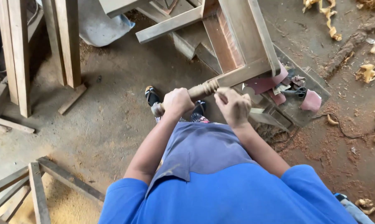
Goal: The person sands the turned legs of a wooden chair using a piece of sandpaper. They hold the chair steady with one hand while rubbing the sandpaper against the wood with the other, focusing on smoothing the surface of the legs.
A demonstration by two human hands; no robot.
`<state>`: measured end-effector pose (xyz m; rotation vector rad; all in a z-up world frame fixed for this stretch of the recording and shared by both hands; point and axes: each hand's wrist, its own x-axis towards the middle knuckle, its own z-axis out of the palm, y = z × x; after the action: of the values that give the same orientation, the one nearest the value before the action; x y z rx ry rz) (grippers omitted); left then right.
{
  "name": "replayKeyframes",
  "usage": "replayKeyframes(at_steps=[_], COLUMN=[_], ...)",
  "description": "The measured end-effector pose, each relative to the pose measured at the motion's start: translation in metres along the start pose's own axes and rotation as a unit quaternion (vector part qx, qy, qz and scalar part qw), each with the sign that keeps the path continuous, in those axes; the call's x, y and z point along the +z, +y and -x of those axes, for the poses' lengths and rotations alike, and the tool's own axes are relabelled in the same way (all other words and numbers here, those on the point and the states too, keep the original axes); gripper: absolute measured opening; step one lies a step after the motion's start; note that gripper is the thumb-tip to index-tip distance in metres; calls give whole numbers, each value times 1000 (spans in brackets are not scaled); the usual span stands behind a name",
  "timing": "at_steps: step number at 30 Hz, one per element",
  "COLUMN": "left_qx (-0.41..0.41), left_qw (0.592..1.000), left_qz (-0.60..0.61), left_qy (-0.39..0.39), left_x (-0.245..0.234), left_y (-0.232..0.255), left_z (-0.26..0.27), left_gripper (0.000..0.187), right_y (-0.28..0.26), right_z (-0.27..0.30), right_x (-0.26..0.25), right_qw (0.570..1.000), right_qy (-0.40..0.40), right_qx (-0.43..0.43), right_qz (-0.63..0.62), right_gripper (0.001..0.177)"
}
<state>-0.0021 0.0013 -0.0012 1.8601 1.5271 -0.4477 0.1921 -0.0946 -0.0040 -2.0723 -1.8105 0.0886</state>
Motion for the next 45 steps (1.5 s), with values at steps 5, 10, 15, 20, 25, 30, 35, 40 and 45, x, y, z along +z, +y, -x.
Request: replayKeyframes(at_steps=[5,10,15,20,25,30,35,40,45], left_qx=[0,-9,3,7,1,-13,-11,-14,-16], left_qw=[1000,999,1000,1000,1000,999,999,999,1000], left_qz=[-9,-33,-4,3,-5,-27,-29,-38,-15], left_qy=[2,1,7,13,8,-15,-8,-5,-14], left_x=[0,5,0,-1,-5,-17,3,13,-7], left_y=[2,3,1,0,5,13,7,0,12], left_z=[1,0,3,0,3,8,-1,-6,5], left_gripper=[44,42,40,40,39,38,42,44,42], right_y=[-16,0,-19,-14,-10,-29,-33,-23,-25], right_z=[-39,-69,-41,-44,-66,-28,-54,-46,-15], right_x=[42,93,17,39,93,33,66,84,31], right_qw=[999,993,997,1000,990,998,996,989,988], right_qy=[13,-14,-68,-23,44,-54,27,24,-7], right_qx=[-28,-56,-7,-16,-72,-24,-39,-123,-142], right_qz=[35,99,-23,10,114,34,75,75,58], right_gripper=[12,17,18,21,24,13,15,17,46])
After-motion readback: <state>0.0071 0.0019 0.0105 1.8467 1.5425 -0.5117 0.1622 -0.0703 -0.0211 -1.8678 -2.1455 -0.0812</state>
